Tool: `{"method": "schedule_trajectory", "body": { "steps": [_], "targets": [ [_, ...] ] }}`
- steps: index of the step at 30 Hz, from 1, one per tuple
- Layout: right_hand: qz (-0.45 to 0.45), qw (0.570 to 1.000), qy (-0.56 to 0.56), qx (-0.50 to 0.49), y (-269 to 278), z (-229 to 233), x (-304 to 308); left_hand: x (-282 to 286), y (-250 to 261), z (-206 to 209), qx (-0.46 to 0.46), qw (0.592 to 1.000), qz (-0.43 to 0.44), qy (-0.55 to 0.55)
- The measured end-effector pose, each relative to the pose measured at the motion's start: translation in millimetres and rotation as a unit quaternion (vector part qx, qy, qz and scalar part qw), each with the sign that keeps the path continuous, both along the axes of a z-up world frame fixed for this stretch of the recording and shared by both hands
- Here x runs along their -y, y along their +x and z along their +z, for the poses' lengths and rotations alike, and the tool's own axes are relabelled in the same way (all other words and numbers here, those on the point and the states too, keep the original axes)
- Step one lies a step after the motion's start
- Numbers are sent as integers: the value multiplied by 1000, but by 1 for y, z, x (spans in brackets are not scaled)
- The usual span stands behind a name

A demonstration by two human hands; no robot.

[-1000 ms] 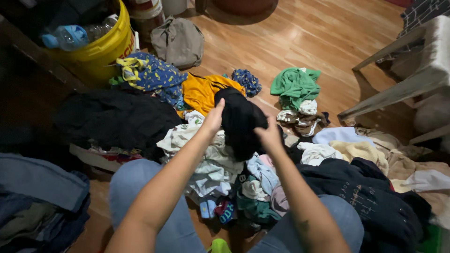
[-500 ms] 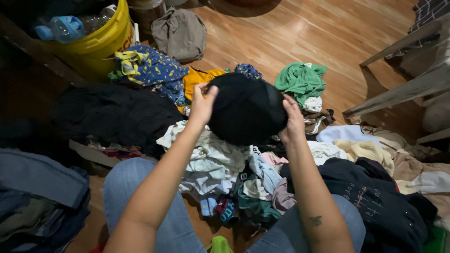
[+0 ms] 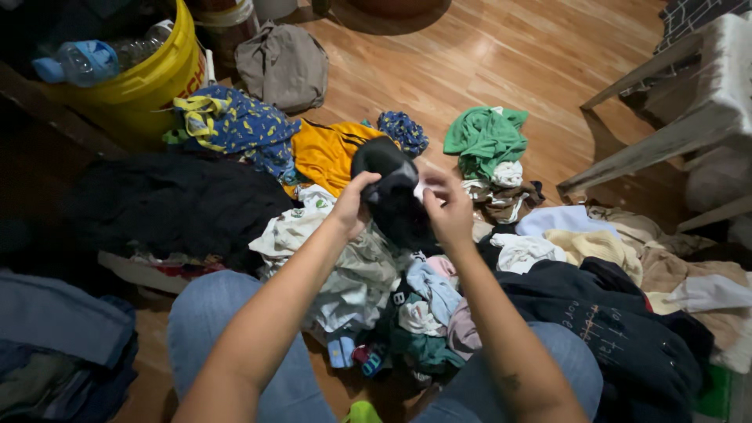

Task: The person sorts laundry on the floor, picking up various items of clothing from a large pile and moving them into smaller groups.

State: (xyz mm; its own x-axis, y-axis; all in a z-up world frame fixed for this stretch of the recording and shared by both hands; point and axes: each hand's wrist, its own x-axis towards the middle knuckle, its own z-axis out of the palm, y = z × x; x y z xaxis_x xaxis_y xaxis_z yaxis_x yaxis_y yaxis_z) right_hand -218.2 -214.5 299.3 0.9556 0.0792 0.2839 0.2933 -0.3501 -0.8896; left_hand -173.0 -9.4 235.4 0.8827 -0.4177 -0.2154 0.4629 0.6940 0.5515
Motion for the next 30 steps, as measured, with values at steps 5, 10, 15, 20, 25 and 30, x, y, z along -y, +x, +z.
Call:
{"method": "schedule_trajectory", "body": {
  "steps": [5, 10, 15, 20, 25, 30],
  "targets": [
    [81, 996, 20, -41, 15, -34, 12, -5, -26, 61, -19, 982, -153, -112],
    [-72, 849, 305, -425, 31, -54, 32, -25, -10, 63, -23, 991, -121, -56],
    [-59, 785, 369, -494, 39, -43, 45, -24, 16, 12, 74, 946, 71, 308],
    [-52, 770, 382, -508, 36, -40, 37, 1, -5, -30, 309, 778, 54, 545],
    [63, 758, 524, -384, 35, -30, 46, 35, -31, -76, 273, 814, 13, 513],
    [-11, 756, 534, -378, 23, 1, 45, 45, -22, -69, -103, 958, -155, 220]
  ]
}}
